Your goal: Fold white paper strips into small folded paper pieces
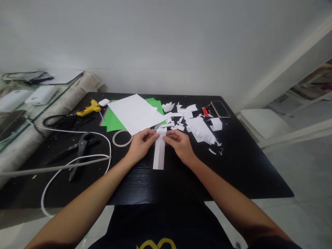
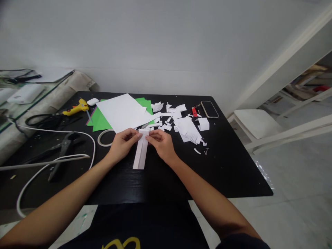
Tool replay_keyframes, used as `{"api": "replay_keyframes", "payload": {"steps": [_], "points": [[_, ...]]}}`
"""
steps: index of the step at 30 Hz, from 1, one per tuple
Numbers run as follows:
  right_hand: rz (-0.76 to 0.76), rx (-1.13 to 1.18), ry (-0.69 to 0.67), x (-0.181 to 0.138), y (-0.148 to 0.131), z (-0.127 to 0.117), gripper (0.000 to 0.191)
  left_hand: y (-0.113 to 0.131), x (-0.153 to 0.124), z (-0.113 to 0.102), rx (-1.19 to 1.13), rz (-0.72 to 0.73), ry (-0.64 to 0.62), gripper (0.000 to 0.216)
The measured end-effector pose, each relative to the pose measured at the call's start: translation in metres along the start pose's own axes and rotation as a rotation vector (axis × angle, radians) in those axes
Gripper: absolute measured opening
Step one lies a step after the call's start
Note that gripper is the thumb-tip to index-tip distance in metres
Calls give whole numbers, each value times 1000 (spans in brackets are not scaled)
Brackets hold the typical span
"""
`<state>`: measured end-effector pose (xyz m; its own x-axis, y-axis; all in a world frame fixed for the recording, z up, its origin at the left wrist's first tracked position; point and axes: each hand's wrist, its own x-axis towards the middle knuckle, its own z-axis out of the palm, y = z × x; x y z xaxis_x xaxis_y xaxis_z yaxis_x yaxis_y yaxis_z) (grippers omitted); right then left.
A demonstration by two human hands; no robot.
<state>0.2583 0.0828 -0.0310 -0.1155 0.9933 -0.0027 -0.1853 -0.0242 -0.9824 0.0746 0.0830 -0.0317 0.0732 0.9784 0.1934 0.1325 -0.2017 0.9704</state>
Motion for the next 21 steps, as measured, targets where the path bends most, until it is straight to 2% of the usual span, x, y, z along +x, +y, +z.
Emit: {"api": "replay_keyframes", "payload": {"steps": [11, 17, 21], "points": [[-28, 3, 9, 2, 1, -2, 34, -1, 3, -1, -106, -20, 19, 21], [-13, 66, 129, 5, 2, -5, 32, 4, 3, -7, -140, -69, -17, 17], [11, 86, 88, 4, 1, -3, 30, 4, 2, -2, -135, -77, -44, 18]]}}
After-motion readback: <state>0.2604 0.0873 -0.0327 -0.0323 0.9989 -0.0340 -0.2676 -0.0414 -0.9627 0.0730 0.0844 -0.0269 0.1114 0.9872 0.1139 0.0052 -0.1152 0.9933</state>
